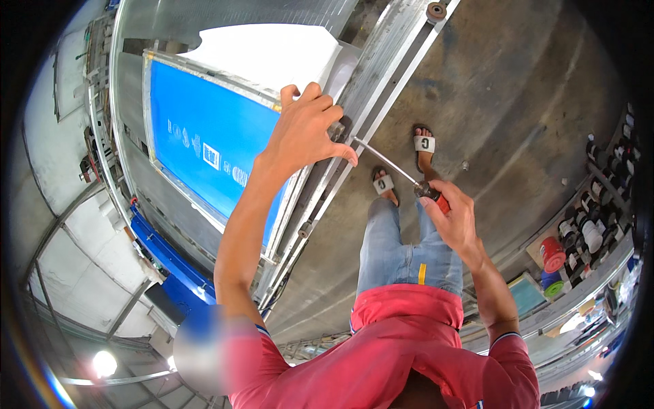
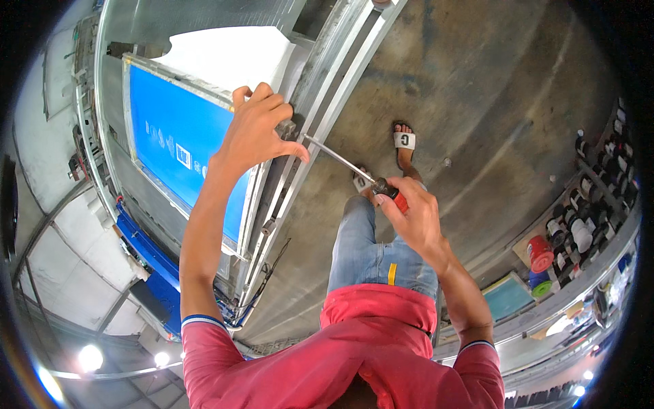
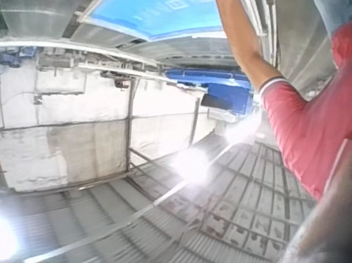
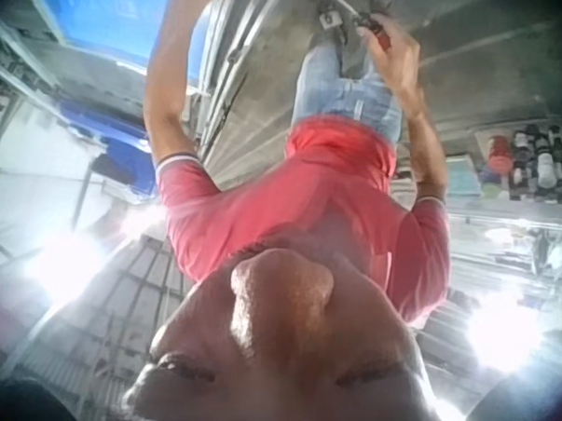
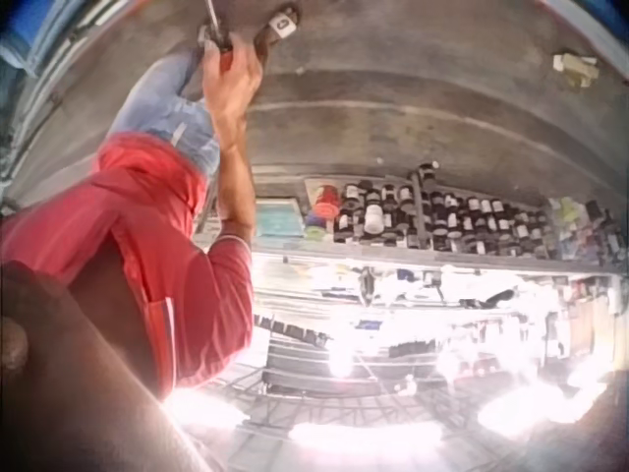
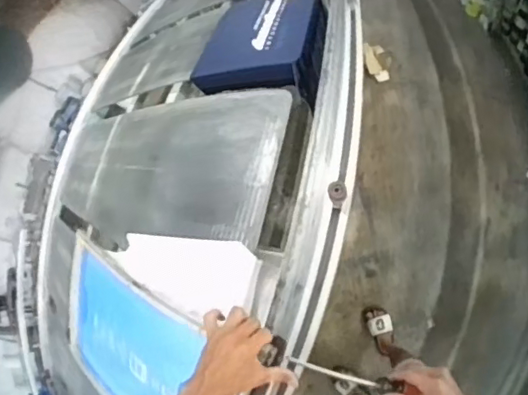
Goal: The person aligns a white t-shirt on a printing press platen and positions a blue screen frame over it. They repeatedly lift and lower the frame to check alignment and then use a screwdriver to tighten the frame's locking mechanism.
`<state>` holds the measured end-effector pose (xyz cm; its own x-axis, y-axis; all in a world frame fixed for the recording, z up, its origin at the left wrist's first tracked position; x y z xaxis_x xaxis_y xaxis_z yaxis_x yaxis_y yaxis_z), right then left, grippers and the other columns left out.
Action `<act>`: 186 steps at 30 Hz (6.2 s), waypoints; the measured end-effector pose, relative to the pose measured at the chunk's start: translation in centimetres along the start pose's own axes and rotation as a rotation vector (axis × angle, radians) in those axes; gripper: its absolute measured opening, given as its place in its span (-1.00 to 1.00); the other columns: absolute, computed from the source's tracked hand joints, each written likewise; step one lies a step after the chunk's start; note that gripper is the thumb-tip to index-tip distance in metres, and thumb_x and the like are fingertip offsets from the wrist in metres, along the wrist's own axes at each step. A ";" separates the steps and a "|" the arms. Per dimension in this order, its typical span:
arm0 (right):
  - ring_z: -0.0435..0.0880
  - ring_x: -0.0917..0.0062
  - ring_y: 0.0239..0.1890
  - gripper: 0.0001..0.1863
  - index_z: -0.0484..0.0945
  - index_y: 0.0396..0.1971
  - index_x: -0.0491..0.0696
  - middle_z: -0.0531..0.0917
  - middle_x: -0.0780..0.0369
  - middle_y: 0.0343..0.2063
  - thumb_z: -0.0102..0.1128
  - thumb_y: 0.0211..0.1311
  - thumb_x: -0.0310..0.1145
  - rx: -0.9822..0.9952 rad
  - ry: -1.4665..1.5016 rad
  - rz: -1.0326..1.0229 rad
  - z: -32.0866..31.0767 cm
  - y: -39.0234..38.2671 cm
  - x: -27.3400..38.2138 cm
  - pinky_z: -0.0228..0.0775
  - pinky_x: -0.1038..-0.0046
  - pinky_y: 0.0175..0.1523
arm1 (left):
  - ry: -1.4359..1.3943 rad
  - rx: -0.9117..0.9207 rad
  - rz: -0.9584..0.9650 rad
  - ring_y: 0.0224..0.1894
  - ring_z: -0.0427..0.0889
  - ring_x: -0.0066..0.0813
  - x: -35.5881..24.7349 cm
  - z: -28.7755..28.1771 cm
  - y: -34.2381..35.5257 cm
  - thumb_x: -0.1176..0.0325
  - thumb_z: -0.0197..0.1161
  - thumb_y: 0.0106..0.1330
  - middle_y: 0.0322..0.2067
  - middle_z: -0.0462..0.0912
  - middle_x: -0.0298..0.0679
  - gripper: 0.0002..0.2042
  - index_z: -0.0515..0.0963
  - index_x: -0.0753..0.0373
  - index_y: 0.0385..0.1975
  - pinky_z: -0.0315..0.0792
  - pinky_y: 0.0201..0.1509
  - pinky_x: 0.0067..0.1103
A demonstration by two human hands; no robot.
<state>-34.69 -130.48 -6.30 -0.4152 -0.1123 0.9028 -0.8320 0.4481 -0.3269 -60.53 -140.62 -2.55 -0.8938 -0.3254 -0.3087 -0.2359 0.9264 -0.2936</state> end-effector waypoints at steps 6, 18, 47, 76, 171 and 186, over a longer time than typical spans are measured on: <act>0.66 0.21 -0.41 -0.74 0.60 -0.20 -0.19 0.65 0.08 -0.41 0.40 0.12 -0.43 0.019 0.014 -0.044 -0.3 1.0 0.4 0.49 0.34 -0.31 | 0.011 -0.081 -0.003 -0.23 0.35 -0.34 0.1 -0.1 0.6 -0.32 0.43 -0.41 -0.55 0.46 -0.39 -0.35 0.58 0.25 -0.61 0.12 0.07 -0.21; 0.65 0.34 -0.42 -0.66 0.59 -0.18 -0.10 0.60 0.19 -0.26 0.45 -0.01 -0.50 -0.150 -0.251 -0.055 -0.4 0.4 1.8 0.49 0.39 -0.35 | 0.040 -0.102 0.017 -0.21 0.38 -0.32 0.0 -0.3 0.4 -0.33 0.45 -0.43 -0.49 0.49 -0.39 -0.35 0.55 0.20 -0.59 0.13 0.07 -0.28; 0.63 0.37 -0.31 -0.46 0.53 0.03 -0.14 0.64 0.18 -0.23 0.45 -0.05 -0.58 0.035 -0.191 -0.257 -1.8 0.9 2.7 0.52 0.41 -0.27 | -0.037 -0.391 0.128 -0.27 0.40 -0.37 0.3 -0.2 -0.5 -0.37 0.43 -0.49 -0.54 0.52 -0.42 -0.34 0.60 0.18 -0.65 0.17 0.00 -0.34; 0.65 0.25 -0.28 -0.44 0.51 0.03 -0.22 0.65 0.06 -0.20 0.46 -0.08 -0.58 0.033 -0.051 -0.151 -0.8 -2.2 1.2 0.52 0.32 -0.17 | -0.138 -0.320 0.038 -0.36 0.46 -0.28 -1.2 -0.9 -1.1 -0.34 0.48 -0.20 -0.53 0.60 -0.27 -0.22 0.64 0.32 -0.20 0.23 0.01 -0.36; 0.65 0.28 -0.21 -0.49 0.60 -0.03 -0.22 0.63 0.13 -0.21 0.47 0.09 -0.21 0.221 -0.977 -0.466 25.7 27.4 21.2 0.50 0.31 -0.14 | -0.552 -1.076 -1.747 0.03 0.53 -0.12 17.8 11.6 -47.0 0.47 0.29 0.27 0.02 0.50 -0.02 -0.56 0.49 0.43 0.16 0.45 0.08 -0.35; 0.52 0.24 -0.09 -0.55 0.59 -0.05 -0.28 0.61 0.06 -0.14 0.43 0.06 -0.39 0.301 -0.843 -0.408 25.2 27.4 21.1 0.40 0.26 -0.04 | -0.614 -0.942 -1.624 0.52 0.10 -0.11 18.3 11.7 -47.1 0.49 0.21 0.21 0.43 0.23 -0.02 -0.29 0.21 0.24 0.44 -0.48 0.55 0.03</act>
<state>-75.48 -142.95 -3.29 -0.1045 -0.8566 0.5053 -0.9802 0.0029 -0.1978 -61.32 -192.47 -4.99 0.5154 -0.6419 -0.5677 -0.8306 -0.5372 -0.1467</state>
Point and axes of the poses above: each hand's wrist, its own y-axis towards the middle knuckle, its own z-axis out of the palm, x = y × z, the point moved 7 cm from there along y, towards the middle knuckle
